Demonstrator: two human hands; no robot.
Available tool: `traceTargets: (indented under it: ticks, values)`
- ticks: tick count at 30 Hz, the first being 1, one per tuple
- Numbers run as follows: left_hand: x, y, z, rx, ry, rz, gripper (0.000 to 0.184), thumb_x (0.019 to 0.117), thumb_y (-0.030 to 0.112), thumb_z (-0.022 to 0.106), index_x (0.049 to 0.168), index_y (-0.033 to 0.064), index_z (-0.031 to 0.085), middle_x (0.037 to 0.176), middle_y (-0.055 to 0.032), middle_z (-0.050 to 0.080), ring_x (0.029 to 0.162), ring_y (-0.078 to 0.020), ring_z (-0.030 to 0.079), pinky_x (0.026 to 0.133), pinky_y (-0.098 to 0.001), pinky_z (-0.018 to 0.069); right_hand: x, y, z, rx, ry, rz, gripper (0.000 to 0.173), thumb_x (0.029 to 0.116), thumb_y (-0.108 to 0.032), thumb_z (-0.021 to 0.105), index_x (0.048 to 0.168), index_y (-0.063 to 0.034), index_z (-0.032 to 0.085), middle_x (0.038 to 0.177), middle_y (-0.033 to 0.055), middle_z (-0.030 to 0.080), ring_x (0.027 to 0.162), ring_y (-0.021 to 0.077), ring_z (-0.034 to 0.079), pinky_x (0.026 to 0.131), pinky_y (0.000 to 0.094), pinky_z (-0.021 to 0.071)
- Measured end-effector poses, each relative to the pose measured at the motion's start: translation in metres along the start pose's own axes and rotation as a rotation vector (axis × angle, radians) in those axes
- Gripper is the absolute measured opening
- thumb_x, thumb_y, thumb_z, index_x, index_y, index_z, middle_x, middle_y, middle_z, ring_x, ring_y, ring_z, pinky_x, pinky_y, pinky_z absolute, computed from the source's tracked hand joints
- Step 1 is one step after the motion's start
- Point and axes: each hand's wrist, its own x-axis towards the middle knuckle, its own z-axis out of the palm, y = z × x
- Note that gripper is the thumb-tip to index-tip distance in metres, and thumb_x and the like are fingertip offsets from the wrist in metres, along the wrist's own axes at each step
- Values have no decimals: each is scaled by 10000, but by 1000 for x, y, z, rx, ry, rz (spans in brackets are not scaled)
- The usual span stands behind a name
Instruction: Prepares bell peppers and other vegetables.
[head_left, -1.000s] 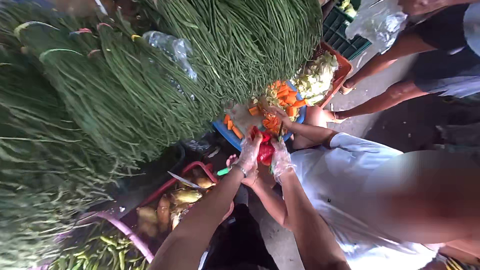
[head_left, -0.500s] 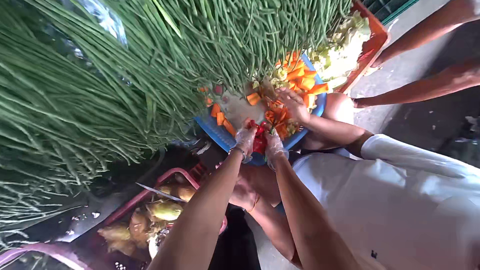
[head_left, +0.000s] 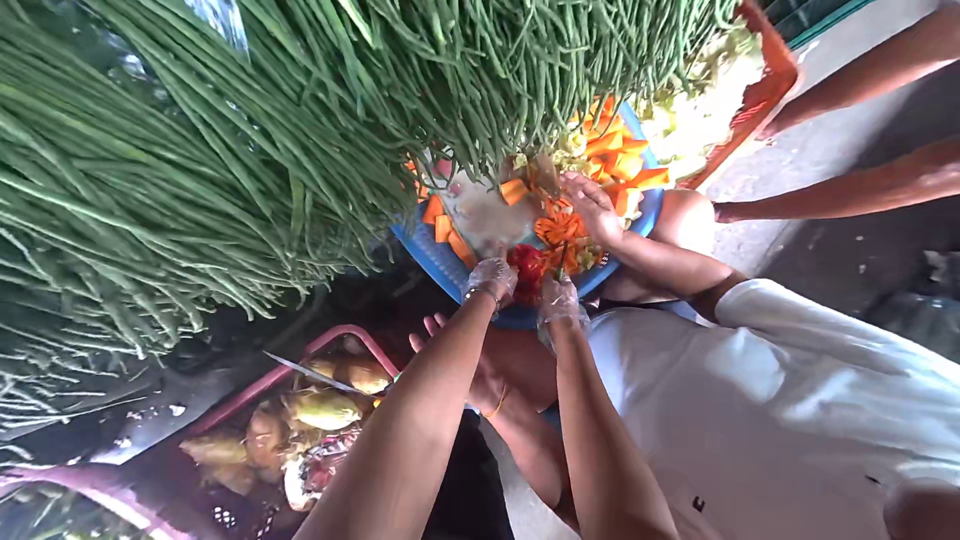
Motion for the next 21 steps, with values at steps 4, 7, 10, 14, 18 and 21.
traceTargets:
  ticks: [4, 7, 10, 14, 18, 21]
  values:
    - [-22, 21, -30, -77, -128, -130, 613, 1079, 269, 468, 1598, 33, 243, 1500, -264, 479, 1388, -413, 478, 1131, -576, 393, 31, 56, 25, 304, 234, -246, 343, 1099, -170, 458, 1356, 33, 561, 1199, 231, 655, 1087, 275, 639, 966, 427, 515]
    - [-42, 15, -37, -190, 6, -28, 518, 1078, 251, 472, 1488, -58, 411, 1426, -327, 512, 1336, -469, 499, 1094, -613, 406, -6, 49, 32, 552, 193, -252, 308, 1099, -134, 440, 1349, 26, 524, 985, 131, 634, 774, 152, 612, 683, 310, 531]
    - [-93, 6, -60, -460, 154, 85, 539, 1068, 287, 490, 1524, 14, 398, 1404, -278, 544, 1281, -436, 537, 1037, -609, 447, -64, 46, 40, 667, 110, -336, 295, 1100, -117, 413, 1321, 49, 518, 867, 73, 599, 592, 81, 538, 541, 238, 482]
    - [-205, -30, -83, -759, 352, 267, 535, 1069, 199, 499, 1573, 89, 359, 1459, -187, 547, 1299, -281, 574, 1074, -463, 488, -125, 81, 71, 658, -143, -615, 308, 1031, -58, 443, 1277, 88, 558, 1123, 126, 666, 994, 109, 658, 884, 289, 572]
    - [-304, -108, -67, -873, 462, 118, 522, 1039, 130, 504, 1526, -14, 381, 1417, -235, 548, 1225, -269, 608, 1014, -418, 527, -196, 73, 67, 217, -341, -619, 367, 1019, -26, 531, 1379, 29, 572, 1340, 178, 627, 1149, 191, 635, 1006, 348, 520]
    - [-374, -171, -44, -714, 484, -50, 471, 1039, 88, 532, 1479, -53, 437, 1344, -275, 588, 1169, -317, 636, 1010, -461, 529, -242, 99, 85, -40, -466, -523, 370, 1092, -209, 444, 1376, 0, 554, 1198, 215, 669, 1074, 289, 671, 988, 459, 521]
